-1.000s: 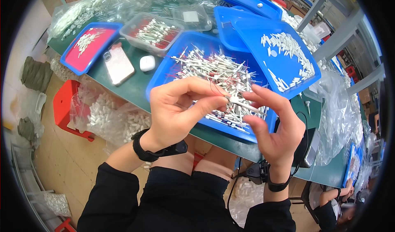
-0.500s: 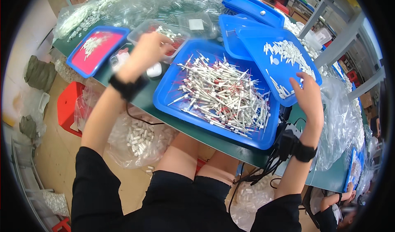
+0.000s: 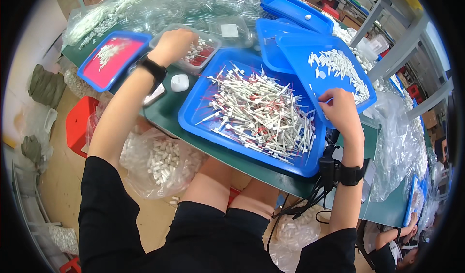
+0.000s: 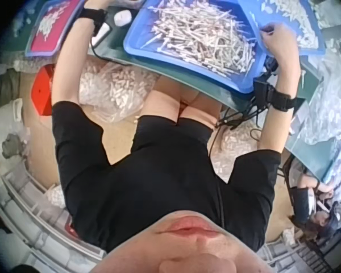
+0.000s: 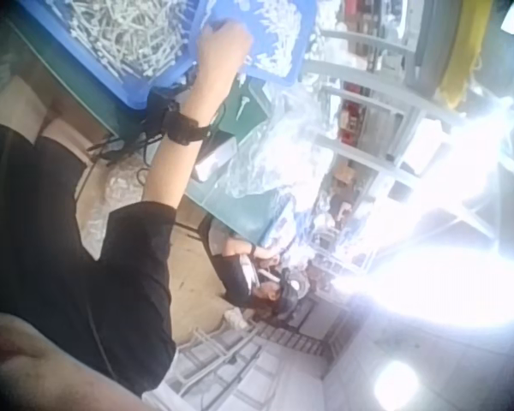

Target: The person sits at a workbench and repeatedly picks up small white cylindrical components and thin metal rods from a blue tray. They insert the rods into the components by hand and place the assembled units into a separate container. The process is repetitive and involves handling small parts one at a time.

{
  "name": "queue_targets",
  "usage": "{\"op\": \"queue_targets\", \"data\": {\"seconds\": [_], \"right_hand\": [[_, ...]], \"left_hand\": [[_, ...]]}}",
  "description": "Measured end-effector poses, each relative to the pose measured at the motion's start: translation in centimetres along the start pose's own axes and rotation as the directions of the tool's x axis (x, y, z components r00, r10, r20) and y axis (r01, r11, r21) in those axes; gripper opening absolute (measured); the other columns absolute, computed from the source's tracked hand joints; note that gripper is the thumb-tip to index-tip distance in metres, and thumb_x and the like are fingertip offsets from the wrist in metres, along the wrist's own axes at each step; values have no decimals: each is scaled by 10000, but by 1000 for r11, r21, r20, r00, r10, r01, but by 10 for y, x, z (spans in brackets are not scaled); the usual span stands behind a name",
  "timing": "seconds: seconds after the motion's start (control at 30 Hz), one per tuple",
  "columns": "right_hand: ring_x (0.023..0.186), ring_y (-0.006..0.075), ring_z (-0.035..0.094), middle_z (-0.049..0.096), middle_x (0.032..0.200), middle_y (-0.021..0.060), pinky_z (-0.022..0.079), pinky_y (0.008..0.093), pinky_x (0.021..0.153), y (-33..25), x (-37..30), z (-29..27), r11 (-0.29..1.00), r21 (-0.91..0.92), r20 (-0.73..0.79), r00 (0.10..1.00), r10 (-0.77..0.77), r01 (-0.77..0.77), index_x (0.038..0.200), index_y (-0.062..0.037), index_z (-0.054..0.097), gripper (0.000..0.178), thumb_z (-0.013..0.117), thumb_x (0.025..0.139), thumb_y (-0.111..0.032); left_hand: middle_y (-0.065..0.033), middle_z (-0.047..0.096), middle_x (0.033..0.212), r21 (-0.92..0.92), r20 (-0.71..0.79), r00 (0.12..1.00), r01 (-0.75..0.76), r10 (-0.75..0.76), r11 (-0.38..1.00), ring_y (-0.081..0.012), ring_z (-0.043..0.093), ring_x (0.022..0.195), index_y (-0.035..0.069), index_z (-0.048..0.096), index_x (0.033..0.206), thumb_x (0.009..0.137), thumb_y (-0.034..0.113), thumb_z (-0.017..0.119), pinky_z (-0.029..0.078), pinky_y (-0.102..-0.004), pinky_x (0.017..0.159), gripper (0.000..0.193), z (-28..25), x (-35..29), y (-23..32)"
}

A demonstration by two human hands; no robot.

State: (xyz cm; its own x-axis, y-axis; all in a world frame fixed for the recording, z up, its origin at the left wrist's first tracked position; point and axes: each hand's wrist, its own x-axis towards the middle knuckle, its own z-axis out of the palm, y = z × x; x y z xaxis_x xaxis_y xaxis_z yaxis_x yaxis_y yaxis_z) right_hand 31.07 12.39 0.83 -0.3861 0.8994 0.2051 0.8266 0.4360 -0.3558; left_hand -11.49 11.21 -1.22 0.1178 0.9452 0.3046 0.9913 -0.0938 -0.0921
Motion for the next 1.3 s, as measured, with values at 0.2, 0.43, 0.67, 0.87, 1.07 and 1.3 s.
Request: {"op": "queue_targets", "data": {"seconds": [0.2, 0.43, 0.67, 0.87, 1.07, 1.3], "right_hand": [[766, 371, 645, 668, 795, 184, 507, 427, 699, 1, -2, 6, 996, -89, -64, 998, 9, -15, 822, -19, 652, 121, 619, 770, -123], [756, 281, 660, 688, 852, 111, 492, 390, 669, -3, -13, -14, 997, -9, -390, 919, 66, -75, 971, -98, 595, 131, 578, 882, -192], [726, 213, 651, 689, 861, 66, 468, 332, 638, -14, -26, -15, 998, 48, -429, 901, 62, -46, 947, -111, 596, 102, 601, 878, -186], [714, 215, 643, 686, 857, 69, 460, 332, 631, -20, -28, -18, 998, 65, -448, 893, 51, -24, 942, -109, 599, 91, 603, 877, -173], [738, 125, 640, 686, 838, 54, 491, 257, 661, -40, -40, -22, 906, 406, -402, 914, 55, 123, 969, -37, 620, 106, 629, 876, -87], [809, 107, 647, 696, 937, 70, 508, 227, 664, -102, -68, -16, 594, 743, -291, 948, -131, 310, 1004, -5, 687, 182, 684, 821, -3]], "left_hand": [[-105, 637, 928, -17, 16, 1000, -13, 13, 1000, -300, 609, 930, 113, 619, 971, 823, 134, 568, 487, -433, 762, 158, 5, 1, -10], [-103, 629, 999, -40, -118, 993, -2, -3, 999, -298, 602, 977, 104, 620, 995, 831, 123, 535, 495, -417, 802, 186, 5, -4, -10], [-116, 657, 971, -188, -141, 987, 49, -76, 981, -269, 633, 926, 72, 671, 968, 795, 112, 622, 509, -360, 797, 184, 0, 1, -16], [-139, 697, 799, -519, -137, 925, 238, -355, 821, -235, 679, 755, 64, 728, 891, 747, 128, 707, 525, -320, 705, 159, -19, 7, -18], [-125, 694, 1020, -910, -397, 732, -233, -554, 344, -180, 677, 891, -23, 682, 1049, 884, 103, 643, 539, -267, 791, 211, -66, -24, 24], [-217, 648, 1087, -861, -195, 941, -299, -277, -411, -249, 677, 917, -55, 556, 1210, 943, 73, 552, 567, -339, 820, 296, -96, -85, 153]]}}
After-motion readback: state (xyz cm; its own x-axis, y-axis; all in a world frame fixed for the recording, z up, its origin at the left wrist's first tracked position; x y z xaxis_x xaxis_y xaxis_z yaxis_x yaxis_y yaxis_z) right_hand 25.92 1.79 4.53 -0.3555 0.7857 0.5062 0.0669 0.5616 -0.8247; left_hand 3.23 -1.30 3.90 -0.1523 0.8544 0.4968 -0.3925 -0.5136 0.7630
